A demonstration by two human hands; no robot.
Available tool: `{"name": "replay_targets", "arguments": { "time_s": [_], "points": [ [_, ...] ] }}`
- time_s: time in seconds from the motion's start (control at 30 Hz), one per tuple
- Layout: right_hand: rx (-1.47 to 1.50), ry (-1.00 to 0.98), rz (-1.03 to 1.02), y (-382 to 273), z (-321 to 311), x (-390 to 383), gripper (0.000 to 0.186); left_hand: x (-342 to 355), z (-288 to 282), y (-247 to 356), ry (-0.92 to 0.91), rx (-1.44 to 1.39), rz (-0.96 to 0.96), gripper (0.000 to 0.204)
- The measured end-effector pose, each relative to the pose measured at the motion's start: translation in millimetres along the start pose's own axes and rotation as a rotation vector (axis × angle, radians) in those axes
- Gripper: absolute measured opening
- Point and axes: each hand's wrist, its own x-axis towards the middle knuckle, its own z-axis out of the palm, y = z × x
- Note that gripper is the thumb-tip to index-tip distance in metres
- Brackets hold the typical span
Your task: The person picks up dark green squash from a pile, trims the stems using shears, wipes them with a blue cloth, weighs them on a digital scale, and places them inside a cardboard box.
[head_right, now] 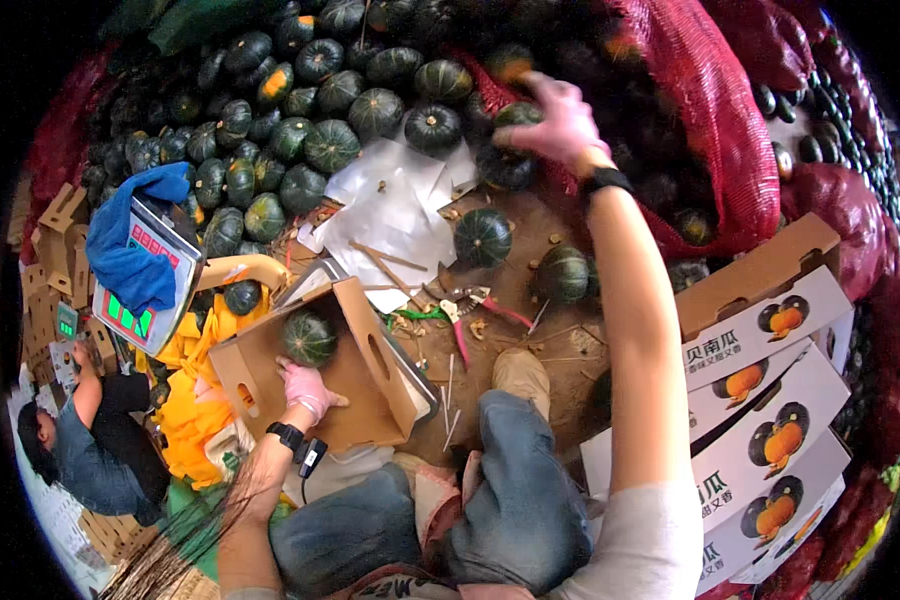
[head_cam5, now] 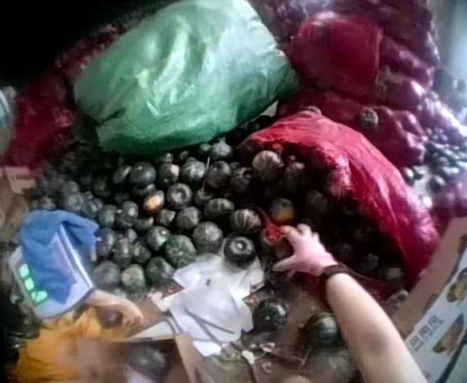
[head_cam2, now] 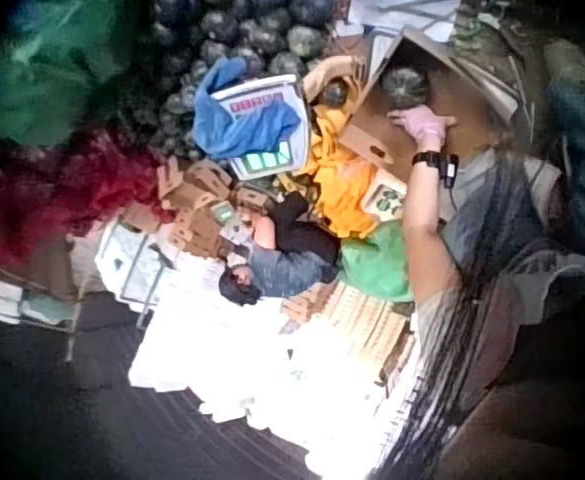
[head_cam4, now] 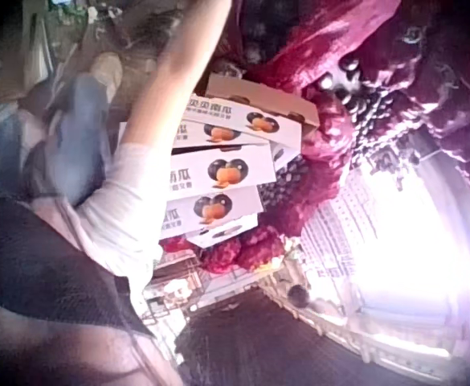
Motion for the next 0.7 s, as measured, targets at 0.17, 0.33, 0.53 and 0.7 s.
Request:
{"name": "replay_targets", "arguments": {
  "time_s": [0.17,0.33,0.53,0.7],
  "points": [
    [0.341,0.168,0.238,2.4,38.8,-8.4,0.071,2.1,-2.9,3.2,0.007,0.038,-0.013,0.132],
    [1.871,-0.021,0.411,9.9,50.4,-46.7,0.044,2.8,-3.9,-3.2,-0.05,0.029,-0.04,0.13],
    [2.289,-0.063,0.48,-3.9,45.3,-69.8,0.05,-1.9,-8.9,1.6,-0.042,0.038,0.013,0.127],
    [1.894,-0.062,0.774,-34.9,8.6,-61.6,0.035,2.6,-2.9,2.7,-0.016,0.03,0.014,0.127]
  ]
}}
